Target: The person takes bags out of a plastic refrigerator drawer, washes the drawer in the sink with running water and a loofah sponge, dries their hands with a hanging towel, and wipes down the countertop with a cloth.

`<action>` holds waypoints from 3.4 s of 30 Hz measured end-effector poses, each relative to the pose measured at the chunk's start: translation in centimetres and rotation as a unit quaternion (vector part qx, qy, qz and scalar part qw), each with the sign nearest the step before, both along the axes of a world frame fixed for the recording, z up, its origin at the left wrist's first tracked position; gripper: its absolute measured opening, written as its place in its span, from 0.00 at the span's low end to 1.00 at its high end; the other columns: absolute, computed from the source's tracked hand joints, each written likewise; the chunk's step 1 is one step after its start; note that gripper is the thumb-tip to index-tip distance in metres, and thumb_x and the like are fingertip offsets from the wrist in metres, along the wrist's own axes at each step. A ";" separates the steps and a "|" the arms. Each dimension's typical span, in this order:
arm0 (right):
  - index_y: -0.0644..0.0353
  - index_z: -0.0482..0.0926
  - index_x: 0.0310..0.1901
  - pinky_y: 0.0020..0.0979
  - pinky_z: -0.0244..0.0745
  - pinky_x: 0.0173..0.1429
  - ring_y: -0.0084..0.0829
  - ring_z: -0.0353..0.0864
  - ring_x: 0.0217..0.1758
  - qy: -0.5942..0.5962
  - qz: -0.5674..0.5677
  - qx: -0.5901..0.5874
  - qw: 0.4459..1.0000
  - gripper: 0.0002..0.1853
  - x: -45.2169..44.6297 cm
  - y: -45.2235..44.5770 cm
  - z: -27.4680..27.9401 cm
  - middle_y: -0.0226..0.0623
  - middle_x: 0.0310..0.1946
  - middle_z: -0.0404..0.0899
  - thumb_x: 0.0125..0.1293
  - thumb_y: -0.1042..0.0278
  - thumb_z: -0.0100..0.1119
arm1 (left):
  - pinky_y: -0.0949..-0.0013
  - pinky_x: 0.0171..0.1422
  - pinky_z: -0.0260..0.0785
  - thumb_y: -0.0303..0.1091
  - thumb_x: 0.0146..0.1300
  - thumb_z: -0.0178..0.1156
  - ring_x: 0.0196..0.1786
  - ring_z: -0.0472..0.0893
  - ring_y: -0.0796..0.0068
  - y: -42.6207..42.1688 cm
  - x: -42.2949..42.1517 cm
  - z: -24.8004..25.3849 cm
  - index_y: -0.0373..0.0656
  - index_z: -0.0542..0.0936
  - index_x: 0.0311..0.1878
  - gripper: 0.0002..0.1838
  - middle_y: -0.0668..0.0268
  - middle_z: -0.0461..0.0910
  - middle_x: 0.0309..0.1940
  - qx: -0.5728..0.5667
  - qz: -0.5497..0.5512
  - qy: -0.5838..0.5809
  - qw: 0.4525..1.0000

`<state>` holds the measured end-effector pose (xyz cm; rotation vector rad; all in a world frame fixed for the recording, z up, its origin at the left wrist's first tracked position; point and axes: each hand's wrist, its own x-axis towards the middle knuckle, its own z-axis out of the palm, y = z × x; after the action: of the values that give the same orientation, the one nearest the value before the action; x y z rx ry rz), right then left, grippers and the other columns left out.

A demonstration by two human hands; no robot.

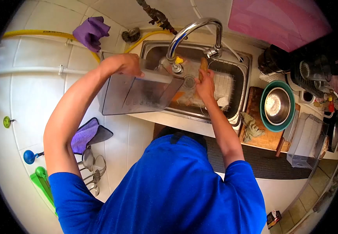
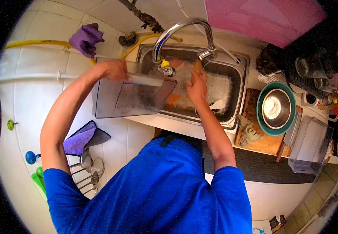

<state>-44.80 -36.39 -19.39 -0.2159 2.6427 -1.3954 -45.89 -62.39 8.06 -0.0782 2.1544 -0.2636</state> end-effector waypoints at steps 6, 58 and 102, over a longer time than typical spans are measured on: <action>0.56 0.77 0.62 0.45 0.76 0.59 0.52 0.79 0.56 0.001 0.006 -0.016 1.000 0.26 3.3 0.5 -1.3 0.49 0.67 0.62 0.61 0.69 0.67 | 0.60 0.25 0.65 0.59 0.63 0.65 0.20 0.73 0.67 -1.7 -0.5 -1.5 0.36 0.83 0.36 0.28 0.62 0.75 0.19 -0.052 0.092 -0.083 0.991; 0.64 0.82 0.40 0.48 0.81 0.44 0.55 0.85 0.43 0.082 -0.069 0.336 0.936 0.21 -6.6 -3.3 2.5 0.56 0.46 0.79 0.75 0.51 0.51 | 0.52 0.69 0.67 0.34 0.73 0.49 0.79 0.57 0.58 -3.4 -5.8 -17.3 0.57 0.60 0.79 0.31 0.63 0.53 0.80 0.376 0.179 -0.069 0.906; 0.55 0.74 0.64 0.49 0.74 0.63 0.56 0.77 0.60 -0.163 -0.075 0.079 0.981 0.24 3.1 -6.2 -4.8 0.56 0.57 0.74 0.64 0.71 0.52 | 0.66 0.32 0.64 0.56 0.72 0.57 0.31 0.69 0.75 -5.3 -1.6 -25.3 0.35 0.80 0.46 0.27 0.67 0.74 0.30 0.384 0.242 -0.002 0.891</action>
<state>-41.70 -42.61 -24.18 0.2173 2.5165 -1.1351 -47.51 -67.73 -17.27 -0.1518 2.0094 0.8719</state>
